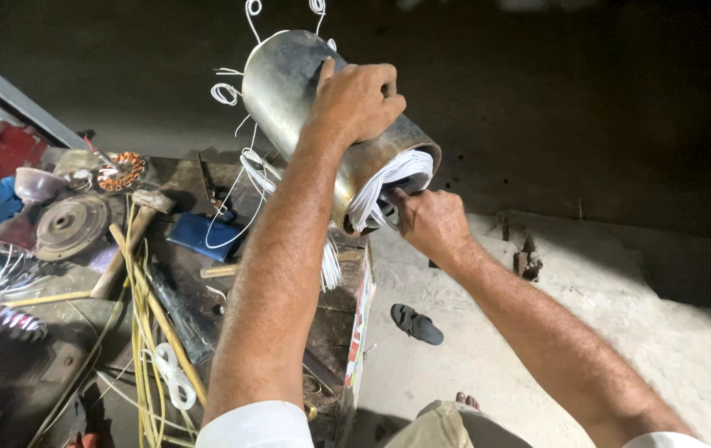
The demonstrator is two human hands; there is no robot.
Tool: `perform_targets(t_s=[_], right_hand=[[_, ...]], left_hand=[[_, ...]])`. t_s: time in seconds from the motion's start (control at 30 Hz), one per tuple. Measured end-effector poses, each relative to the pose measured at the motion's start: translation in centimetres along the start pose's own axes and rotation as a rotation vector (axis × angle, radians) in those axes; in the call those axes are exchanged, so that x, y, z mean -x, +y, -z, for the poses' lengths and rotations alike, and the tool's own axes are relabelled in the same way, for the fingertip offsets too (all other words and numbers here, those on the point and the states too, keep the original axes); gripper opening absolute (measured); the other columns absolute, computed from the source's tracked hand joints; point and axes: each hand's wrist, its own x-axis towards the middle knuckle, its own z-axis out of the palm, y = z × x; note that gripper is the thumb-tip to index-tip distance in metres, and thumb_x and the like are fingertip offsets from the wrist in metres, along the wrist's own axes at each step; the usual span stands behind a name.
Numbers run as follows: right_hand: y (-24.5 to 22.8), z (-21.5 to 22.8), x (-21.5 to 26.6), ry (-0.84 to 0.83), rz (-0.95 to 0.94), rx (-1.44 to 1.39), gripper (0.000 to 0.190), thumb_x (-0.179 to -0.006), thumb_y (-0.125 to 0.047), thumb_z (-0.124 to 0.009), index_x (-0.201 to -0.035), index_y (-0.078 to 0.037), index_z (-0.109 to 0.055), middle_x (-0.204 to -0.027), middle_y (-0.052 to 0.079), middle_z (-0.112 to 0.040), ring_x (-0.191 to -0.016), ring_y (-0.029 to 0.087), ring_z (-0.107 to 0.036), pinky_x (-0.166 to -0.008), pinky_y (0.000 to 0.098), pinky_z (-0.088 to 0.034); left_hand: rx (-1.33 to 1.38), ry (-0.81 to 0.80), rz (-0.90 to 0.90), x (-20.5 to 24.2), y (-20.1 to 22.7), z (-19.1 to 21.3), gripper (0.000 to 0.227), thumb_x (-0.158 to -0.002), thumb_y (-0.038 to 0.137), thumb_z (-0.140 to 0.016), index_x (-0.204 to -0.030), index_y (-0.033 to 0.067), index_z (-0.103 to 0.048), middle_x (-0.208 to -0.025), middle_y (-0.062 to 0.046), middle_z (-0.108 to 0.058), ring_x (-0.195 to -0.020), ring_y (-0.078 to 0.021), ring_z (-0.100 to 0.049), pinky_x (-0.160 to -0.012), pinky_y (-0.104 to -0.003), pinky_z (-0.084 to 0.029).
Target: The person pulls white wires from a metal cylinder, untangles them, and coils them into bundles. They then place the coiled bundles back into the cylinder. The person uses a wooden stick to push the wires down inside the cylinder.
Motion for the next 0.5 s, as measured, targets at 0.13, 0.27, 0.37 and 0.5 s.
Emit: perform_targets(t_s=[0.13,0.27,0.37,0.5], right_hand=[[0.0,0.4,0.1,-0.013,-0.034,-0.050,0.022,-0.105,-0.023,-0.052,-0.105,-0.014,-0.072,-0.067,0.012,-0.068,-0.064,0.031,-0.070,-0.058,0.0438,-0.056],[-0.2,0.8,-0.2,0.086,-0.018,-0.122,0.020,-0.088,-0.016,-0.060,-0.102,-0.010,-0.073,-0.068,0.016,-0.069,-0.064,0.035,-0.071,-0.056,0.0467,-0.057],[-0.4,0.9,-0.5,0.122,-0.023,-0.123,0.016,-0.086,-0.015,-0.062,-0.092,-0.007,-0.075,-0.066,0.015,-0.070,-0.063,0.034,-0.072,-0.057,0.0455,-0.057],[-0.4,0.5,-1.3,-0.068,-0.048,-0.069,0.017,-0.083,-0.017,-0.064,-0.074,-0.011,-0.077,-0.069,0.014,-0.072,-0.068,0.030,-0.074,-0.065,0.0428,-0.058]], left_hand=[[-0.017,-0.014,-0.020,-0.1,-0.2,0.2,0.014,-0.084,0.026,-0.063,-0.091,0.0172,-0.072,-0.078,-0.005,-0.074,-0.088,-0.0218,-0.070,-0.122,-0.059,-0.014],[-0.034,0.004,-0.144,-0.6,-0.7,0.2,0.017,-0.081,0.028,-0.067,-0.087,0.0138,-0.072,-0.077,-0.007,-0.073,-0.083,-0.0264,-0.070,-0.110,-0.052,-0.036],[-0.032,0.030,-0.215,-0.6,-1.0,0.1,0.018,-0.079,0.029,-0.068,-0.084,0.0115,-0.072,-0.078,-0.010,-0.073,-0.083,-0.0300,-0.069,-0.099,-0.048,-0.046],[-0.009,0.046,-0.229,-0.5,-1.0,0.0,0.017,-0.078,0.027,-0.069,-0.083,0.0112,-0.072,-0.079,-0.011,-0.073,-0.084,-0.0315,-0.069,-0.091,-0.048,-0.050]])
